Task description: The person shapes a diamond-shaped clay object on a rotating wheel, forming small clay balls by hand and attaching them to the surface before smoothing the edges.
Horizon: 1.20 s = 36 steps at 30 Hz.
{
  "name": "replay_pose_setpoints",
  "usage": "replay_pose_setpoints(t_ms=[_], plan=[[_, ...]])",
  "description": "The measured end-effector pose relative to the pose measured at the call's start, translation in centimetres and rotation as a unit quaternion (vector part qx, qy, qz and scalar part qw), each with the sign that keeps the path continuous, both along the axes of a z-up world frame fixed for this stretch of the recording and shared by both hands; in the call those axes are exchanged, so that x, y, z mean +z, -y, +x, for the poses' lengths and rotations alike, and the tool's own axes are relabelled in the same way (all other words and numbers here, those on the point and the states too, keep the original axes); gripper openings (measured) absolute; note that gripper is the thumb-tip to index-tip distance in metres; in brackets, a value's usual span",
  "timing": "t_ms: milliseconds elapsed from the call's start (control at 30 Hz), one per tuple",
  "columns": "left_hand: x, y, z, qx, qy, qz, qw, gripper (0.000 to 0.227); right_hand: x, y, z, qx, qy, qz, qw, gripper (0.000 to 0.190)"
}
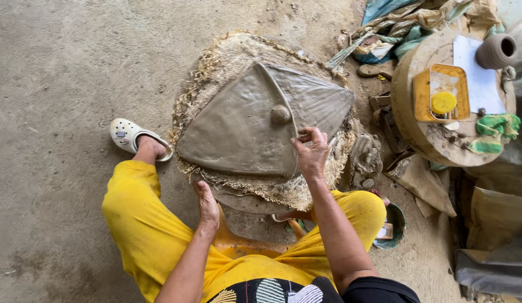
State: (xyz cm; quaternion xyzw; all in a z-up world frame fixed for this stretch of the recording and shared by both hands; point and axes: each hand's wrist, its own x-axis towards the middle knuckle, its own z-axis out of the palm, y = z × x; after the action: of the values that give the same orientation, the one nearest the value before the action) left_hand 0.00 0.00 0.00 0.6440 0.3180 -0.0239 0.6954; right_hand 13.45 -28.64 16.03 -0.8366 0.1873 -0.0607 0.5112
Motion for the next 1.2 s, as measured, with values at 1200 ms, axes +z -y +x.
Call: replay_pose_setpoints(t_ms=[1200], plan=[[-0.6, -0.8, -3.1, 0.050, 0.002, 0.324, 0.945, 0.061, -16.0, 36.3, -5.8, -0.017, -0.030, -0.276, 0.960, 0.053]])
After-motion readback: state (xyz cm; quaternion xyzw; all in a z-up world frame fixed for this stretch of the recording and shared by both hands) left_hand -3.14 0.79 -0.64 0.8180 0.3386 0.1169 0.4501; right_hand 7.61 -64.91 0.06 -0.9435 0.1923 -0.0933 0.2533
